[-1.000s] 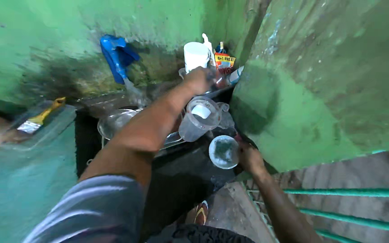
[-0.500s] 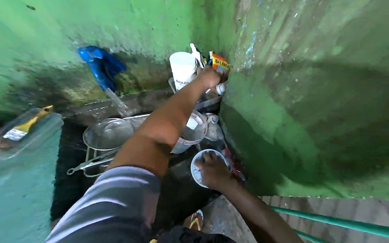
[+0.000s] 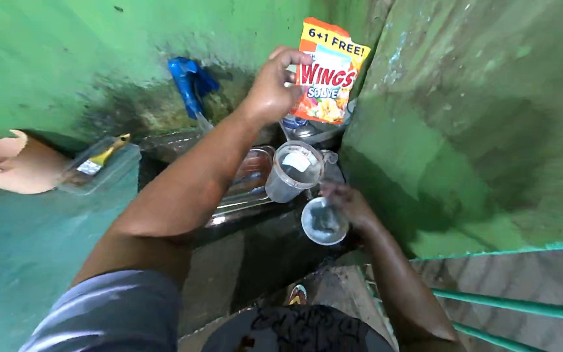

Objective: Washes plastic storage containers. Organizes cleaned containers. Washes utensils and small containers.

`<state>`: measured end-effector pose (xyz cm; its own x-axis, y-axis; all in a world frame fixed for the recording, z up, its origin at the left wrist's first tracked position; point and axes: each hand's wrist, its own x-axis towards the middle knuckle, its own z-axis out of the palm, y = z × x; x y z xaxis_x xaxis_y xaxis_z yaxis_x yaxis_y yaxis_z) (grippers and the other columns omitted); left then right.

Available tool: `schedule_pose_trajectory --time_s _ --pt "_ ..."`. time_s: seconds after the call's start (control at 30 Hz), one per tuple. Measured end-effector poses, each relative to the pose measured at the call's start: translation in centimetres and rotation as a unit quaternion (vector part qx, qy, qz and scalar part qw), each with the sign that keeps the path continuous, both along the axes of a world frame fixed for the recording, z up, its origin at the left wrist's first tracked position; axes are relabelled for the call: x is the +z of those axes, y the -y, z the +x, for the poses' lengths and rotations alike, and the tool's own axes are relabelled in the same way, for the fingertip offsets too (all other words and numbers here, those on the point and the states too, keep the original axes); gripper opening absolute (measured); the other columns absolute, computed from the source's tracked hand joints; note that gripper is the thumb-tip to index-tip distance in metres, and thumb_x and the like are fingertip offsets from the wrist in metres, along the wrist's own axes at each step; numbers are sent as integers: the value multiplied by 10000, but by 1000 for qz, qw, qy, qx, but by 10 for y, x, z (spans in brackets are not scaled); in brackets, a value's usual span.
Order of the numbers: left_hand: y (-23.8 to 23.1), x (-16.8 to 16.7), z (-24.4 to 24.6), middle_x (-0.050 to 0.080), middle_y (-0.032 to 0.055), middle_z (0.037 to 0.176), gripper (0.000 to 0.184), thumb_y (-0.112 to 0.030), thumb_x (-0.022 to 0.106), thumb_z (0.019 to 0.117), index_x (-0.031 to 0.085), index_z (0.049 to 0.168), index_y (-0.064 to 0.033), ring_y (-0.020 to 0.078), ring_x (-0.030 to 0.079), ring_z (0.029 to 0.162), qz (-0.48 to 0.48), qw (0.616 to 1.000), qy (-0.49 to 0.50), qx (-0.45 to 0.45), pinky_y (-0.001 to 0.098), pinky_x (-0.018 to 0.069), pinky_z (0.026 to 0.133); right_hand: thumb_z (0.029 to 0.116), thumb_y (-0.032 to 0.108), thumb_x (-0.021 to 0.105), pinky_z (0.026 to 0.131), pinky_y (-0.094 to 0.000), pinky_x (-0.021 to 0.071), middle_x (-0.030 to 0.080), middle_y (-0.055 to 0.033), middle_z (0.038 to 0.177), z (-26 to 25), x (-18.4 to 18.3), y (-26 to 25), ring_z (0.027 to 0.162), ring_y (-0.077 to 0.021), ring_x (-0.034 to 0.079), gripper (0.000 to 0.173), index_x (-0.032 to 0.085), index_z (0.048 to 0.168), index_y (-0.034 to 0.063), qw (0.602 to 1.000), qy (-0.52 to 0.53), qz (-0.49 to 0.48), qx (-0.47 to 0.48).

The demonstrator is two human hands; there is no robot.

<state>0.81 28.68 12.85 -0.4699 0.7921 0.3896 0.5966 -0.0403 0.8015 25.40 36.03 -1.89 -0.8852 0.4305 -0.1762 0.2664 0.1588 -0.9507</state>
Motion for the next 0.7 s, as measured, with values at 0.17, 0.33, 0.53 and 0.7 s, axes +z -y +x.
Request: schedule_pose_trajectory --time_s 0.17,0.33,0.53,0.7 --pt "56 -33 35 544 82 1365 380 95 623 908 605 1265 -36 89 674 1014 60 992 28 -103 251 617 822 1059 635 114 688 -297 602 768 -53 1075 -16 12 17 830 -153 734 720 617 1323 193 884 -165 -437 24" --pt "86 -60 45 624 27 1191 256 63 610 910 648 1157 8 9 638 981 69 982 10 -173 178 565 852 1021 179 472 608 -192 576 740 -80 1018 -9 7 28 724 -94 699 212 659 1079 98 801 -253 -543 23" --pt "109 -75 49 651 -8 1232 193 -52 528 1020 668 1153 -41 25 626 1125 2 984 94 -149 234 537 988 988 174 620 826 -336 632 741 -19 1077 37 23 11 939 -140 725 255 612 1240 132 919 -256 -290 -73" --pt "113 -90 57 676 55 1210 242 -129 460 1076 650 1206 -51 126 689 1049 -116 965 202 -118 328 588 919 952 -2 579 820 -399 624 614 -30 1121 67 39 17 971 -153 675 402 494 1337 74 966 -148 -3 -213"
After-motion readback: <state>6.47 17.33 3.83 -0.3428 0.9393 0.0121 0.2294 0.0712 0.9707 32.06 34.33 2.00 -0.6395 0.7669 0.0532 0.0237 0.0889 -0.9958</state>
